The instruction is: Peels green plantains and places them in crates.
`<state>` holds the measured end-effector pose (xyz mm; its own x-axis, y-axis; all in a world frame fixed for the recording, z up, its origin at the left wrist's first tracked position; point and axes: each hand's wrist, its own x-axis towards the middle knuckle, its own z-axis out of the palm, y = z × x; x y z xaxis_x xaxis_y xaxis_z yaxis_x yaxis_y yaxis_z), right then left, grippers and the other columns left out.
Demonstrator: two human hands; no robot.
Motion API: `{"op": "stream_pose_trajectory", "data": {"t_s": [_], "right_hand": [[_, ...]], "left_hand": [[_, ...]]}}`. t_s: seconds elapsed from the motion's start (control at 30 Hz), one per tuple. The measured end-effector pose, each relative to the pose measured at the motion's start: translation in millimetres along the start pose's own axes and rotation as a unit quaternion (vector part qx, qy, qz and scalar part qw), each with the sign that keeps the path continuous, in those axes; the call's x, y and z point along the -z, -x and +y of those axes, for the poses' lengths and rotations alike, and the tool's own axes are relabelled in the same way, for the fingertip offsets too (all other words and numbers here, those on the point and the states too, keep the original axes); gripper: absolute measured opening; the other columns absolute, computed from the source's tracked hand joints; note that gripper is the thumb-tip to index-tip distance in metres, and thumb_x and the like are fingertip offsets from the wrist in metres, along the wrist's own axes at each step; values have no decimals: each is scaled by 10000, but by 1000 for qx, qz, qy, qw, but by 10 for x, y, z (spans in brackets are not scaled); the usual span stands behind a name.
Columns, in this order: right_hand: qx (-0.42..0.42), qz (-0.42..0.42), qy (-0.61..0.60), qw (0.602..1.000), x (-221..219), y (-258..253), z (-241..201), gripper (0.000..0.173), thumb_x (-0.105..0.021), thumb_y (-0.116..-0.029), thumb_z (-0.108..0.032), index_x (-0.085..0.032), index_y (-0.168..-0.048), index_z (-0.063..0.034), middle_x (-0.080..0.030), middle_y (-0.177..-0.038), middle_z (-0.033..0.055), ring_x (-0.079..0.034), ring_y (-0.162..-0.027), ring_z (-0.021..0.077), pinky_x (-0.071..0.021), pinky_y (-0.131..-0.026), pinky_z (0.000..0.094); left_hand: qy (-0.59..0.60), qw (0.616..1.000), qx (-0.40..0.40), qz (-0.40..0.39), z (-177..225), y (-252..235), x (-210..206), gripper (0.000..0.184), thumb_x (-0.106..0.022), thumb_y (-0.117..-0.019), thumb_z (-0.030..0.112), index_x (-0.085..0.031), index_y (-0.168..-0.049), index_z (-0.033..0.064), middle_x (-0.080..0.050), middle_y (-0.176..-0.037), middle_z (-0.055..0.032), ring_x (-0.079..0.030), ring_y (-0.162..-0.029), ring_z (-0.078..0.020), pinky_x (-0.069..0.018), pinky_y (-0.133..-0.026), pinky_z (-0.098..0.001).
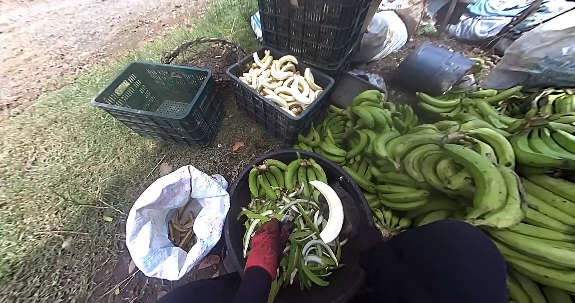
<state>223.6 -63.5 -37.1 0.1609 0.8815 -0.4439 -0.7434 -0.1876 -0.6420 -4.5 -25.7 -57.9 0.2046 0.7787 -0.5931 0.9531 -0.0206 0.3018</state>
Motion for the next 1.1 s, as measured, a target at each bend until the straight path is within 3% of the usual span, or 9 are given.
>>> {"op": "stream_pose_trajectory", "data": {"t_s": [0.17,0.33,0.43,0.63,0.7,0.8,0.87,0.97,1.1], "right_hand": [[-42,38,-114,992,236,-287,218,570,-213,-1096,-493,-597,-1096,-73,-629,-762,72,-633,-593,147,-573,-527,294],[-72,268,-10,961,561,-198,945,404,-354,-1090,-427,-564,-1143,-86,-579,-804,78,-582,-642,170,-514,-557,360],[-69,300,67,949,434,-390,954,424,-363,-1084,-440,-572,-1179,-84,-586,-884,97,-582,-721,189,-501,-610,398],[81,134,56,986,-1376,-1510,-700,496,-318,-1092,-456,-519,-1309,-58,-609,-1089,138,-611,-909,217,-539,-763,423],[120,93,-17,988,-2105,-1612,-1289,518,-312,-1079,-529,-503,-1216,-67,-603,-946,100,-619,-777,180,-549,-683,368],[146,-5,-68,987,-2533,-1669,-1617,423,-339,-1067,-555,-482,-1094,-158,-508,-809,27,-584,-730,180,-547,-735,390],[148,-4,22,989,-2473,-1648,-1514,372,-367,-1076,-523,-465,-1007,-171,-501,-801,18,-574,-742,178,-536,-749,396],[98,30,186,977,-2026,-1702,-1120,419,-399,-1084,-463,-513,-1267,-104,-592,-1052,72,-621,-874,175,-531,-740,348],[-23,50,316,947,-1347,-1993,-429,375,-417,-1087,-389,-535,-1298,-103,-614,-974,72,-610,-753,169,-520,-632,335]], "left_hand": [[-1,999,29,-20,-141,-1,22,720,-345,-982,743,-685,-1198,147,-721,-1169,-120,-677,-1152,-313,-526,-974,-599],[7,997,33,-71,-179,3,128,770,-450,-908,800,-667,-1246,143,-713,-1188,-133,-678,-1140,-323,-525,-968,-611],[-15,995,12,-99,-182,9,73,726,-515,-884,783,-683,-1203,153,-720,-1171,-122,-683,-1124,-326,-526,-951,-625],[28,995,-21,-98,-54,19,163,667,-523,-919,731,-687,-1207,152,-724,-1163,-118,-684,-1122,-320,-521,-958,-624],[35,995,-26,-87,-49,-17,164,663,-516,-917,738,-692,-1188,159,-728,-1143,-102,-692,-1102,-300,-534,-946,-612],[38,995,-19,-88,-29,-31,182,654,-523,-909,739,-691,-1167,163,-730,-1123,-88,-695,-1089,-286,-542,-934,-598],[33,995,-18,-94,-21,-34,205,641,-553,-909,716,-686,-1187,154,-725,-1149,-98,-687,-1113,-294,-536,-952,-593],[23,994,-26,-105,-2,-17,196,598,-594,-929,644,-675,-1234,136,-714,-1191,-114,-673,-1148,-305,-519,-985,-587],[27,994,-14,-107,-126,49,385,593,-578,-921,680,-686,-1206,171,-723,-1165,-86,-683,-1120,-282,-529,-962,-583]]}}
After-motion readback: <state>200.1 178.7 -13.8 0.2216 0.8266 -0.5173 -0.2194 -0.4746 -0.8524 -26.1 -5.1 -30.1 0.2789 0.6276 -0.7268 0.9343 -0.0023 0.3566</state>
